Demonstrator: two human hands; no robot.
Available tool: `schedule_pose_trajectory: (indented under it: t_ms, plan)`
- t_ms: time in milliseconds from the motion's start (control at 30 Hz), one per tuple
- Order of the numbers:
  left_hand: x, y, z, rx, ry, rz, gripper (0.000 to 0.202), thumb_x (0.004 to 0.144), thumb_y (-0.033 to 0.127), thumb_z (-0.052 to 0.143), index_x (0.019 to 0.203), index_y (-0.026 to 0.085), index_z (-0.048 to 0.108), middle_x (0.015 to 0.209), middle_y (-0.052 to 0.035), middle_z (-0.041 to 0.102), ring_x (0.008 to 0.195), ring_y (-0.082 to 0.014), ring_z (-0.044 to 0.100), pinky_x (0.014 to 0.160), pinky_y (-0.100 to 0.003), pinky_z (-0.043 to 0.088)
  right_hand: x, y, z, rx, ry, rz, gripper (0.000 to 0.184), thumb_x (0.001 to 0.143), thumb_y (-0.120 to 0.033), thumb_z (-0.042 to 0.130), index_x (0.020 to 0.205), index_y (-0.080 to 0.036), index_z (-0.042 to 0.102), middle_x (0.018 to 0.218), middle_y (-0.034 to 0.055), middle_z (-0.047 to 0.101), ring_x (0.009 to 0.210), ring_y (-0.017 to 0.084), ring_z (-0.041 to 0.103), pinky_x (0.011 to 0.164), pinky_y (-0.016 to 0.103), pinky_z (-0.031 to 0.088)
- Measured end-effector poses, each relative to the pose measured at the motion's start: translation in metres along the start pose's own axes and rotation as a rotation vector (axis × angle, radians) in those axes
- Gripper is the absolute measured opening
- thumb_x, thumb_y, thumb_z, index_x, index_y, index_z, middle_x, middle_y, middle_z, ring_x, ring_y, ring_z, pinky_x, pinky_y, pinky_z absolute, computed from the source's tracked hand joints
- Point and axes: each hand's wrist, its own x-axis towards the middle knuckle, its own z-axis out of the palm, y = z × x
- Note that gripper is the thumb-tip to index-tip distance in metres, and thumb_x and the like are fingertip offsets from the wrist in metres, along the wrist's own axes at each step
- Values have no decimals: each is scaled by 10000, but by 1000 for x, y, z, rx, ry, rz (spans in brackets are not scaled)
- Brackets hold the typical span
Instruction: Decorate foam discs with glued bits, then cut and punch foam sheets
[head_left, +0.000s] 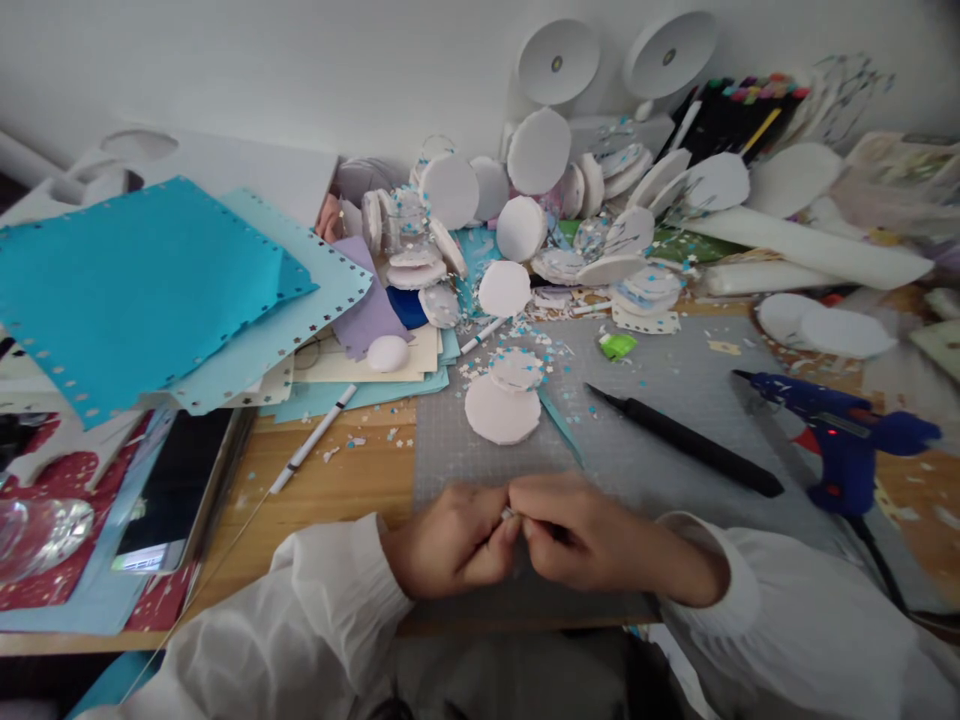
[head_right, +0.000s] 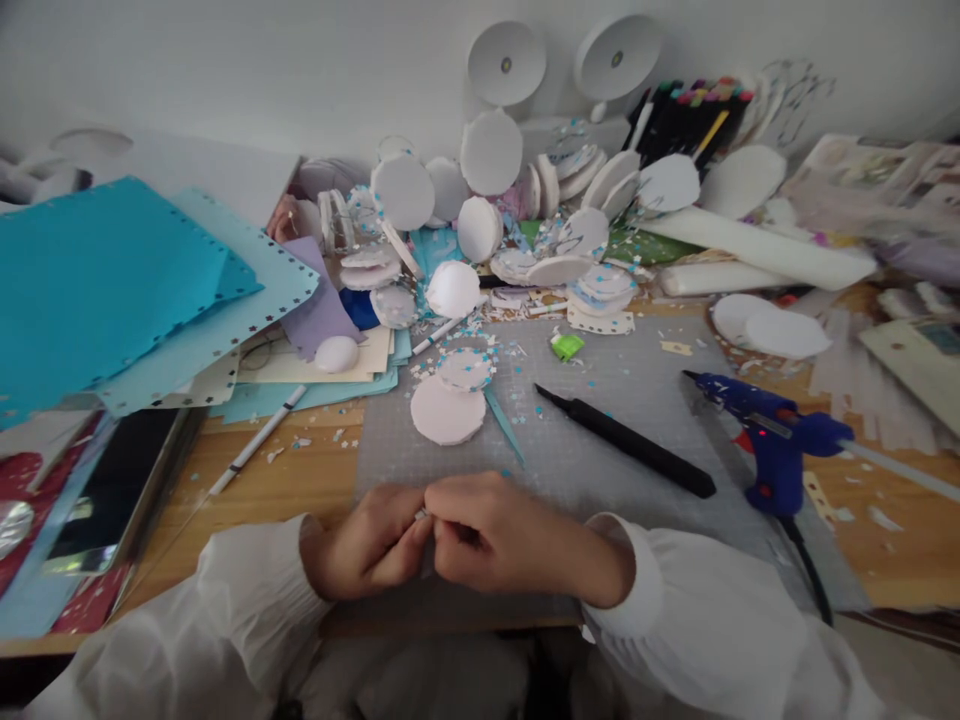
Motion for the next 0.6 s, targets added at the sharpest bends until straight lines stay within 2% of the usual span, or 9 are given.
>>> schedule_pose_trajectory:
  t_ms: [267,433,600]
  plan:
    - [3,8,-5,-154,-11,-152,314,996,315,327,748,170,452,647,16,483,589,-100,453,568,-211,354,-3,1,1,-17,52,-19,179,810,-111,395,672,-214,347,600,-47,439,546,89,398,522,235,273]
    - [0,6,-2,-108,-43,-91,319,990,289,313,701,183,398,603,25,446,529,-93,414,515,-217,313,-6,2,4,-53,19,-21,175,779,-116,403,656,-216,330,563,-53,412,516,89,379,506,247,238]
    - [-1,5,-3,-103,-40,-71,357,998,340,272,690,193,376,584,25,440,502,-95,400,492,-224,313,-7,0,5,-41,36,-28,163,749,-122,382,647,-219,300,549,-54,387,509,89,357,499,251,220]
